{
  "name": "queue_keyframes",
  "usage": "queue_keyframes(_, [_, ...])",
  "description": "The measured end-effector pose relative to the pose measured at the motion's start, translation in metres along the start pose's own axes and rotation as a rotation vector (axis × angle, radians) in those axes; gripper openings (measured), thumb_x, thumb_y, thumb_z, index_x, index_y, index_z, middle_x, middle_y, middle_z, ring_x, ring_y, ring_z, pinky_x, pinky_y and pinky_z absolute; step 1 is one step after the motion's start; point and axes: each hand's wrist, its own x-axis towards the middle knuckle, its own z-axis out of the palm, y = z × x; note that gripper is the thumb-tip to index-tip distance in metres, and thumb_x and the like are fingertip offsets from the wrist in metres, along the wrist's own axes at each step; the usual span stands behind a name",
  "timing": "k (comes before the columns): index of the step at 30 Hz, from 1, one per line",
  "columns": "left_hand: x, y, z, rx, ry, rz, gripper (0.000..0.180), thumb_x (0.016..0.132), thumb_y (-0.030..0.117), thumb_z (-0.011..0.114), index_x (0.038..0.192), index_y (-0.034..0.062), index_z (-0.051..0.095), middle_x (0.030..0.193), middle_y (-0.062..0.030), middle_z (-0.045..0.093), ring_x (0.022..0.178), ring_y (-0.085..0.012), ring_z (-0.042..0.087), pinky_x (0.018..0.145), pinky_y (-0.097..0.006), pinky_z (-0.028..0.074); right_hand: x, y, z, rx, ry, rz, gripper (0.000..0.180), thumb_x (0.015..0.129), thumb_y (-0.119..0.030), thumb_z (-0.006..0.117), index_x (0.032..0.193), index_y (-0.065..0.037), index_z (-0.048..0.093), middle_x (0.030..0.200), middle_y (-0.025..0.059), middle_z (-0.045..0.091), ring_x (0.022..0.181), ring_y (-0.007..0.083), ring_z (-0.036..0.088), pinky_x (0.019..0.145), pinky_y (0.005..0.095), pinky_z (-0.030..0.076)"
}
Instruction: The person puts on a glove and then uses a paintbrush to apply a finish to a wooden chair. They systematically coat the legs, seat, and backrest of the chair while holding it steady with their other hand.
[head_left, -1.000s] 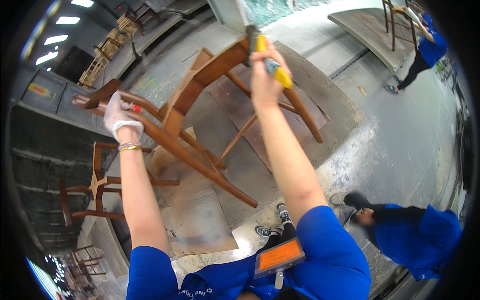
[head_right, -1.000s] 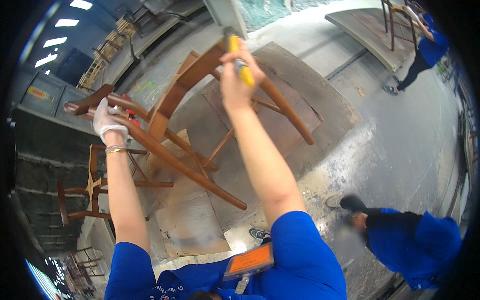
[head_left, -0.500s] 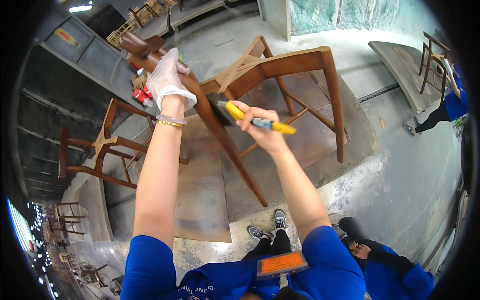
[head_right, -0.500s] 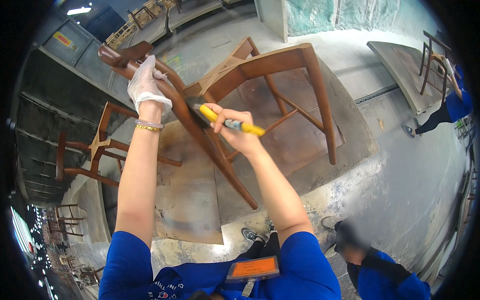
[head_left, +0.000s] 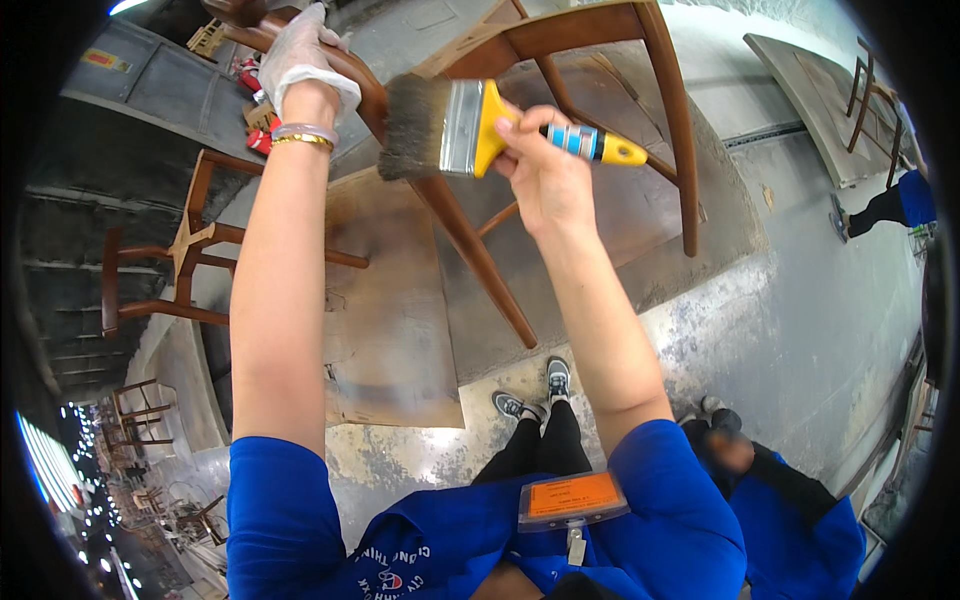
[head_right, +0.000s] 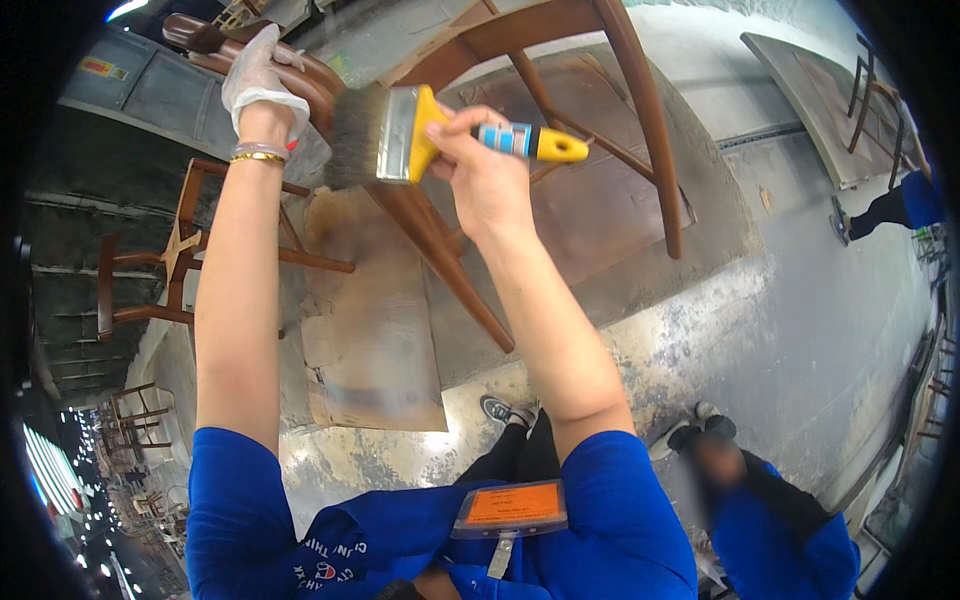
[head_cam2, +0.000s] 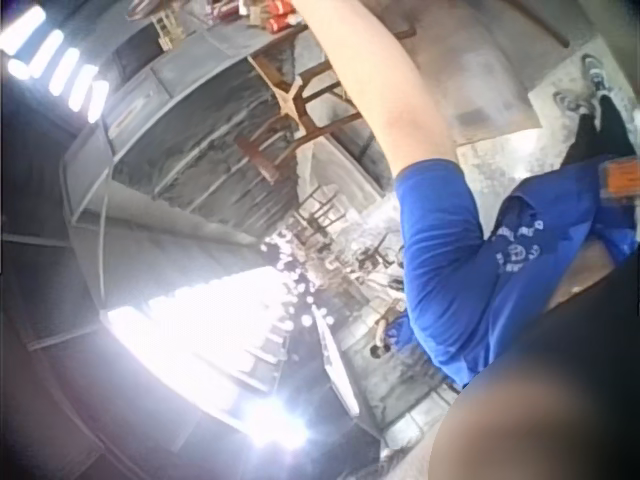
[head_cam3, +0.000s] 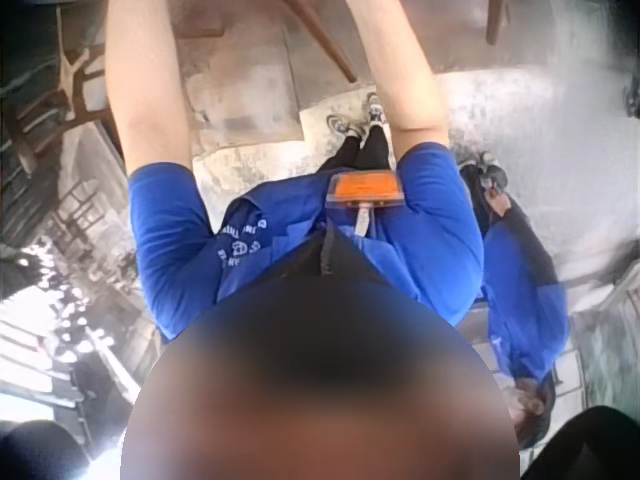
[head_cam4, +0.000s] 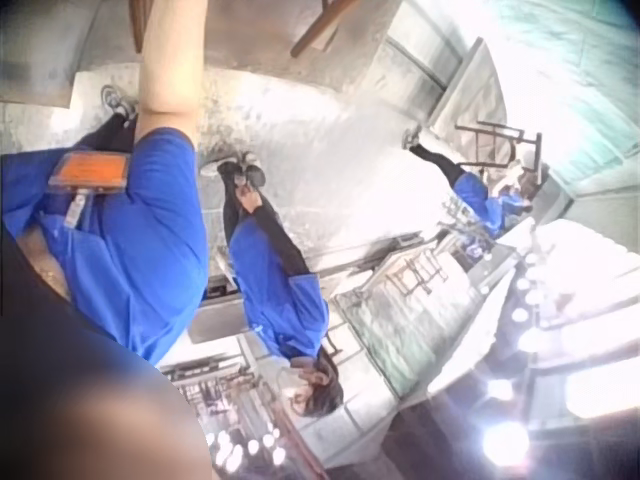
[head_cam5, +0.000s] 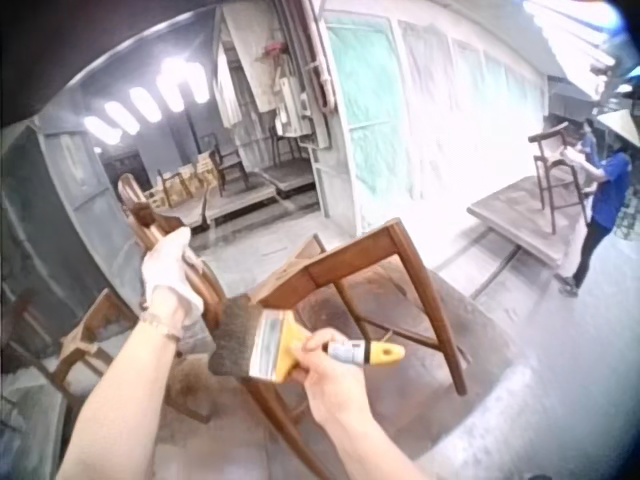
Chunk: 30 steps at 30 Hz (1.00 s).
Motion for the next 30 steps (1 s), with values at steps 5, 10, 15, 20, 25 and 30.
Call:
queue_keyframes(5, [-0.003,0.001,0.003,-0.017,0.054,-0.060,0.023,0.092,0.012,0.078,0.081,0.0020,0.062,0.072,-0.0073,0.063,0.064,-0.0207,0.060,0.075,-0.039,0.057,-0.126,0.057,-0.100,-0.128,0.605,0.340,0.018,0.093,-0.005,0.076,0.092,-0.015,0.061,0.097,0.0009,0.068,0.090,0.0137,0.067,0.068,0.0301,0.053])
queue_keyframes(10, [-0.026,0.002,0.019,0.018,0.189,-0.087,0.022,0.090,0.014,0.079,0.083,0.0012,0.063,0.070,-0.0090,0.064,0.063,-0.0214,0.061,0.067,-0.038,0.055,-0.214,0.117,-0.197,-0.778,1.003,0.489,0.012,0.088,-0.001,0.074,0.088,-0.008,0.066,0.093,0.0055,0.071,0.088,0.0192,0.071,0.077,0.0341,0.060])
queue_keyframes(15, [-0.047,0.003,0.019,0.143,0.073,0.077,0.032,0.086,0.023,0.080,0.077,-0.0041,0.065,0.071,-0.0124,0.070,0.067,-0.0218,0.064,0.070,-0.037,0.054,-0.133,0.071,-0.135,-0.350,0.438,0.193,0.021,0.090,0.008,0.069,0.085,-0.011,0.063,0.120,0.0117,0.075,0.097,0.0193,0.072,0.071,0.0327,0.060])
queue_keyframes(20, [-0.066,0.001,0.030,0.180,0.073,0.102,0.035,0.095,0.021,0.075,0.073,-0.0044,0.068,0.071,-0.0086,0.070,0.070,-0.0177,0.062,0.076,-0.035,0.052,-0.048,-0.005,-0.137,-0.425,0.237,0.077,0.022,0.088,0.013,0.066,0.080,-0.007,0.065,0.133,0.0167,0.071,0.104,0.0242,0.073,0.084,0.0319,0.059])
queue_keyframes(25, [-0.077,0.004,0.040,0.141,0.127,0.111,0.026,0.094,0.015,0.079,0.076,-0.0020,0.069,0.070,-0.0073,0.067,0.066,-0.0153,0.061,0.070,-0.032,0.053,-0.017,0.061,-0.208,-0.938,-0.096,0.142,0.021,0.078,0.013,0.070,0.074,-0.007,0.071,0.114,0.0120,0.079,0.118,0.0239,0.071,0.103,0.0366,0.053])
queue_keyframes(30, [-0.084,-0.001,0.049,0.181,0.071,0.219,0.027,0.094,0.014,0.079,0.075,-0.0025,0.068,0.070,-0.0067,0.065,0.064,-0.0149,0.060,0.066,-0.030,0.052,0.071,-0.003,-0.301,-1.226,0.314,-0.137,0.021,0.079,0.012,0.070,0.076,-0.009,0.072,0.114,0.0129,0.080,0.114,0.0289,0.075,0.098,0.0356,0.057])
